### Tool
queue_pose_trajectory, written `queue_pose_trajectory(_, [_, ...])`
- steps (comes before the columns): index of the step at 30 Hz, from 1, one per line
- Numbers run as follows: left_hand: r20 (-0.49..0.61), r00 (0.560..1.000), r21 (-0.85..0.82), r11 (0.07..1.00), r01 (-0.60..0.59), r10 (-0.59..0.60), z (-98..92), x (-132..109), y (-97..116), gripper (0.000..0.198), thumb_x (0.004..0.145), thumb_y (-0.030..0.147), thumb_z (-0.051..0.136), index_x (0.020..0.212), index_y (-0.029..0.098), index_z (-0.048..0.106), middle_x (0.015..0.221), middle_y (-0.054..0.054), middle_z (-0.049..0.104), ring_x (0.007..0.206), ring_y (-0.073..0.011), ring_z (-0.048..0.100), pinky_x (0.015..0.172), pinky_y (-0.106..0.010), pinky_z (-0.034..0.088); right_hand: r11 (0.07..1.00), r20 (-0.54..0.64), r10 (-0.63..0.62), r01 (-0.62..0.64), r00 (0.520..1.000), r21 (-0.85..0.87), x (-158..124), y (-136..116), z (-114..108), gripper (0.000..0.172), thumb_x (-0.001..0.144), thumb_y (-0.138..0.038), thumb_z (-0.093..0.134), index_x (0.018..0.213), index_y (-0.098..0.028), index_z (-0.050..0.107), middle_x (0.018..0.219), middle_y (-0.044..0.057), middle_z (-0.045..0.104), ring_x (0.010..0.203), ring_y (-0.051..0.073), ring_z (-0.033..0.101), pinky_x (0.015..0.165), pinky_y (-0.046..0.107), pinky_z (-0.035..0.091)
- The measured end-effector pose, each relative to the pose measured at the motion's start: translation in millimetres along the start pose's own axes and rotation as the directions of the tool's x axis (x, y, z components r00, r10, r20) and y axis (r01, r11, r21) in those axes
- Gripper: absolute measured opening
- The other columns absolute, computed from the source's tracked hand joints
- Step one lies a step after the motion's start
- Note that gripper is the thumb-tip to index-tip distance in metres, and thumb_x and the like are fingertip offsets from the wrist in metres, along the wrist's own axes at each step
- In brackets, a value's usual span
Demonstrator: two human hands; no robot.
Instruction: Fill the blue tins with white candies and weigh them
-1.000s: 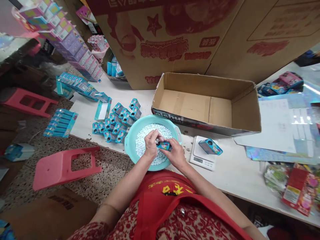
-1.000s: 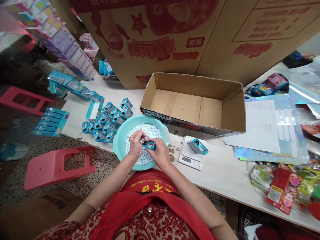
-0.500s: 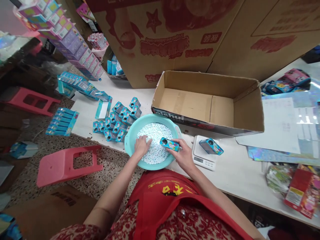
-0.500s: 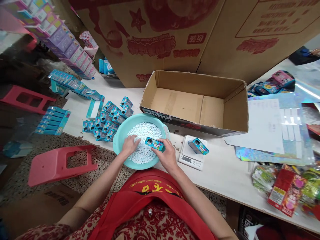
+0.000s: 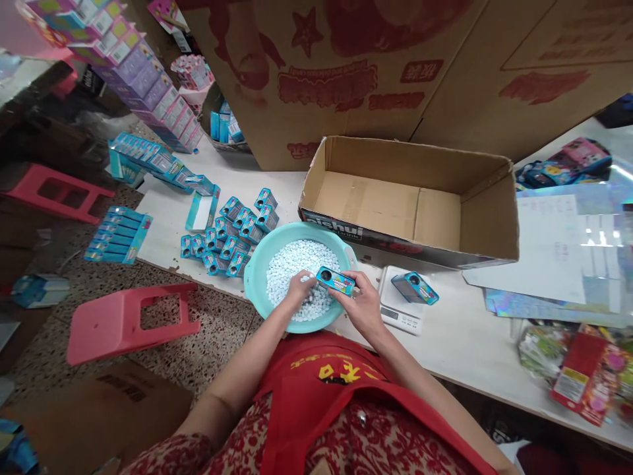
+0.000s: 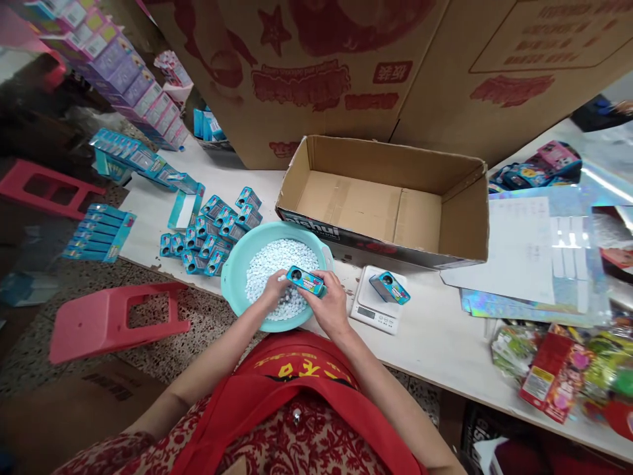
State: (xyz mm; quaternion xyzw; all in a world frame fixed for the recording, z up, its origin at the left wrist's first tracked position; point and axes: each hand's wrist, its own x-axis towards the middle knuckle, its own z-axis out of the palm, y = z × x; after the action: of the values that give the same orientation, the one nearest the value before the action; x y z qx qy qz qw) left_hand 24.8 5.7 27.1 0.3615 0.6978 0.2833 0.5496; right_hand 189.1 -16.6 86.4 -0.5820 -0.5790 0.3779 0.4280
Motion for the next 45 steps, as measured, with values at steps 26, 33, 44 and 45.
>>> queue_pose_trajectory(26, [-0.229, 0.950, -0.693, 0.650, -0.312, 0.212, -18.5, -28, 79, 0.037, 0.069, 0.040, 0.073, 0.087, 0.021, 0.046, 0.063, 0.005, 0.058, 0.051, -0.0124, 0.059, 0.050, -0.023, 0.049, 0.953, 0.244, -0.073, 0.140, 0.967, -0.268, 10, -15, 31, 0.027, 0.073, -0.028, 0.073, 0.097, -0.022, 0.061, 0.094, 0.007, 0.065, 0.092, 0.026, 0.061, 0.079, 0.038, 0.048])
queue_pose_trajectory(33, [-0.253, 0.941, -0.665, 0.666, -0.339, 0.226, -15.8, -30, 82, 0.036, 0.069, 0.042, 0.074, 0.085, 0.020, 0.050, 0.063, 0.004, 0.058, 0.051, -0.0119, 0.058, 0.050, -0.022, 0.048, 0.957, 0.232, -0.103, 0.160, 0.967, -0.243, 12, -17, 28, 0.027, 0.074, -0.027, 0.072, 0.098, -0.023, 0.061, 0.094, 0.006, 0.066, 0.092, 0.026, 0.061, 0.079, 0.037, 0.048])
queue_pose_trajectory(44, [-0.382, 0.914, -0.644, 0.671, -0.369, 0.135, -4.8, -15, 75, 0.046, 0.068, 0.054, 0.074, 0.061, 0.018, 0.046, 0.054, 0.005, 0.048, 0.042, -0.0059, 0.042, 0.038, -0.017, 0.030, 0.942, 0.235, -0.068, 0.140, 0.970, -0.306, 15, -19, 28, 0.024, 0.072, -0.021, 0.071, 0.095, -0.022, 0.062, 0.093, 0.006, 0.066, 0.091, 0.027, 0.060, 0.078, 0.038, 0.047])
queue_pose_trajectory(45, [-0.379, 0.920, -0.645, 0.684, -0.341, 0.101, -4.0, -15, 75, 0.047, 0.067, 0.054, 0.074, 0.060, 0.018, 0.045, 0.052, 0.005, 0.046, 0.041, -0.0056, 0.040, 0.037, -0.018, 0.028, 0.942, 0.237, -0.041, 0.117, 0.971, -0.316, 15, -19, 27, 0.023, 0.072, -0.020, 0.071, 0.093, -0.022, 0.062, 0.092, 0.006, 0.066, 0.091, 0.027, 0.060, 0.077, 0.038, 0.047])
